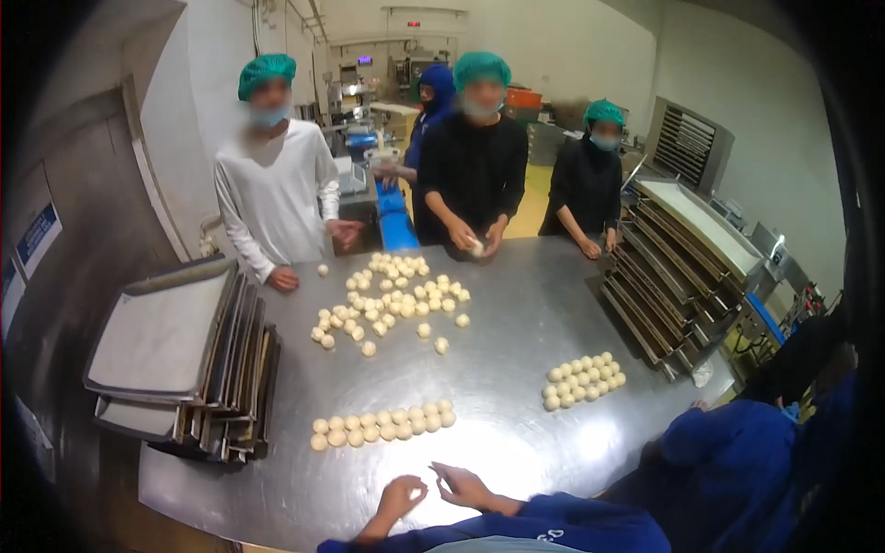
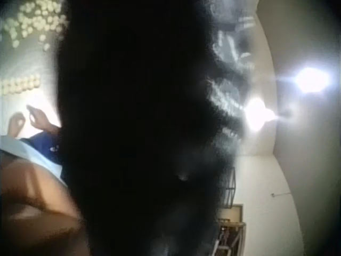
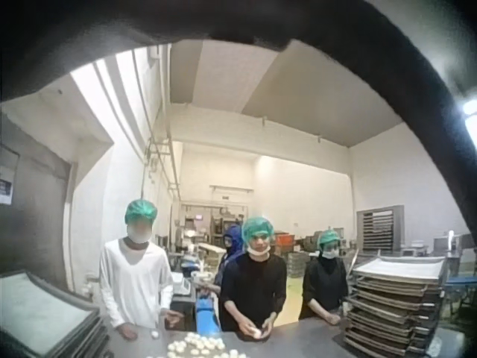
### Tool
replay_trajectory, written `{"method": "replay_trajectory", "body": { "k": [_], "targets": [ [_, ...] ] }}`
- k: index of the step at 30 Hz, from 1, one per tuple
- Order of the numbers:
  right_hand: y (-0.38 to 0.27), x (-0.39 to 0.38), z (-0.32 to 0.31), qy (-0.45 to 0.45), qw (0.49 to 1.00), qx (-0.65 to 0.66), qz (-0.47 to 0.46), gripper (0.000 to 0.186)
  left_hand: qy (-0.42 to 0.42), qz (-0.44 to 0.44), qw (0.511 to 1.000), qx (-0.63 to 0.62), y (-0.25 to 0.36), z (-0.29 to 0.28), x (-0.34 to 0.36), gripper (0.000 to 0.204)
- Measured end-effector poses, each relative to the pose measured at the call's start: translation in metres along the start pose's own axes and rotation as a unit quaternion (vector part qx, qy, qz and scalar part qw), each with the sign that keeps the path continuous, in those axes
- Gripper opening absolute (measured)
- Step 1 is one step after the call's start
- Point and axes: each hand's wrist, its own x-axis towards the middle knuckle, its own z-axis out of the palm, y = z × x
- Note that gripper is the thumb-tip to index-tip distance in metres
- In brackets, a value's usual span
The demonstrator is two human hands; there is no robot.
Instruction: The person moves small white dough balls by hand on a large metal table, arranging them into rows and groups alongside several other bakery workers.
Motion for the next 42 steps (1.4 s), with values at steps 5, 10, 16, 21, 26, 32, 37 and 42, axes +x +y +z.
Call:
{"method": "replay_trajectory", "body": {
  "k": [5, 10, 16, 21, 26, 32, 37, 42],
  "targets": [
    [0.055, -0.015, -0.058, -0.088, 0.993, -0.074, -0.001, 0.054, -0.018, 0.033, 0.996, 0.077, -0.010, -0.071, -0.016, 0.016],
    [0.039, 0.035, -0.023, 0.094, 0.976, -0.179, -0.078, 0.022, 0.097, 0.059, 0.992, 0.052, -0.006, -0.020, 0.053, 0.009],
    [0.030, -0.035, -0.013, 0.001, 0.985, 0.017, -0.172, 0.011, -0.010, 0.064, 0.998, 0.008, -0.011, -0.029, -0.025, 0.017],
    [0.060, -0.009, -0.052, 0.167, 0.959, -0.208, -0.094, 0.014, 0.078, 0.032, 0.992, 0.099, -0.006, -0.049, 0.012, 0.016],
    [0.021, 0.015, 0.005, 0.104, 0.986, -0.101, -0.084, 0.011, 0.039, 0.023, 0.999, -0.020, 0.007, 0.006, 0.029, 0.013],
    [0.042, -0.043, -0.035, 0.019, 0.987, -0.087, -0.135, 0.007, 0.025, 0.076, 0.994, 0.069, 0.001, -0.044, -0.019, 0.012],
    [0.032, 0.008, -0.015, 0.175, 0.967, -0.154, -0.101, 0.014, 0.098, 0.049, 0.991, 0.082, 0.001, -0.016, 0.026, 0.014],
    [0.012, -0.019, 0.008, 0.069, 0.990, -0.030, -0.120, 0.013, 0.027, 0.019, 0.999, -0.008, 0.016, 0.007, 0.000, 0.014]
  ]
}}
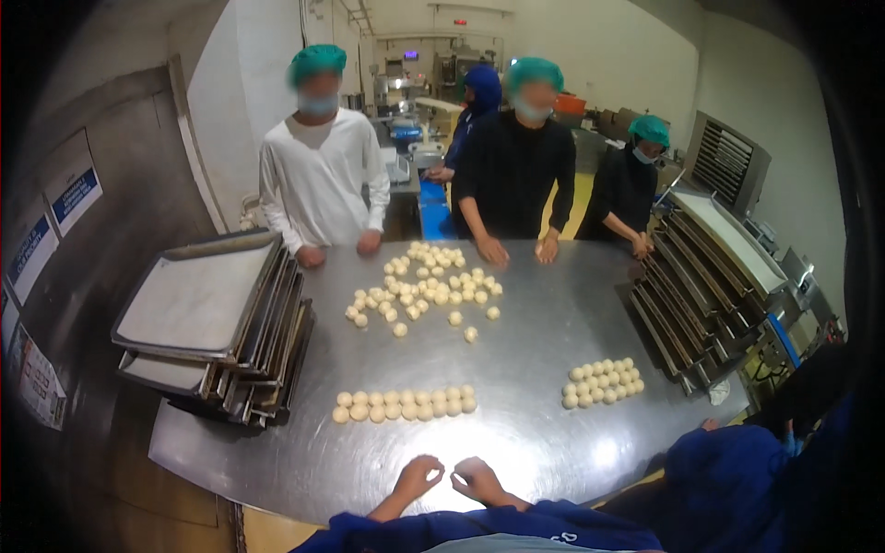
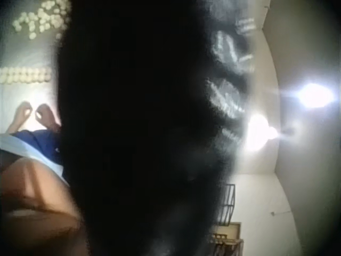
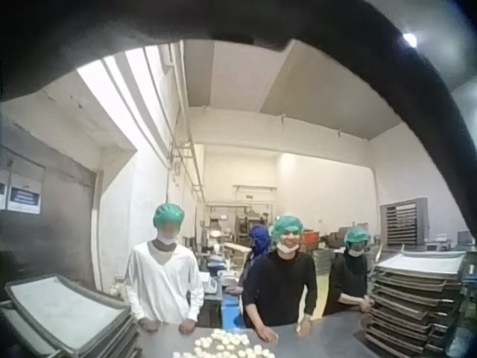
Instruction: The person moves small white dough balls by hand on a large metal table, arranging them into rows and groups alongside several other bakery workers.
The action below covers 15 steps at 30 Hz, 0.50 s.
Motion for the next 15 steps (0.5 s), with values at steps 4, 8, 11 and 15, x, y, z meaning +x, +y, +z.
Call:
{"method": "replay_trajectory", "body": {
  "k": [4, 8, 11, 15],
  "targets": [
    [0.011, -0.020, -0.027, 0.013, 0.999, -0.036, 0.031, 0.011, 0.030, 0.041, 0.998, 0.040, -0.010, -0.032, -0.028, 0.013],
    [0.026, 0.001, -0.010, 0.053, 0.995, -0.080, 0.027, 0.009, 0.070, 0.013, 0.993, 0.095, -0.006, -0.021, 0.002, 0.015],
    [0.013, -0.005, -0.013, 0.025, 0.996, -0.084, 0.019, 0.019, 0.033, 0.005, 0.997, 0.070, 0.003, -0.013, 0.000, 0.023],
    [-0.011, -0.021, -0.041, 0.018, 0.992, -0.094, 0.087, 0.037, 0.056, -0.009, 0.997, 0.046, 0.013, -0.030, -0.016, 0.049]
  ]
}}
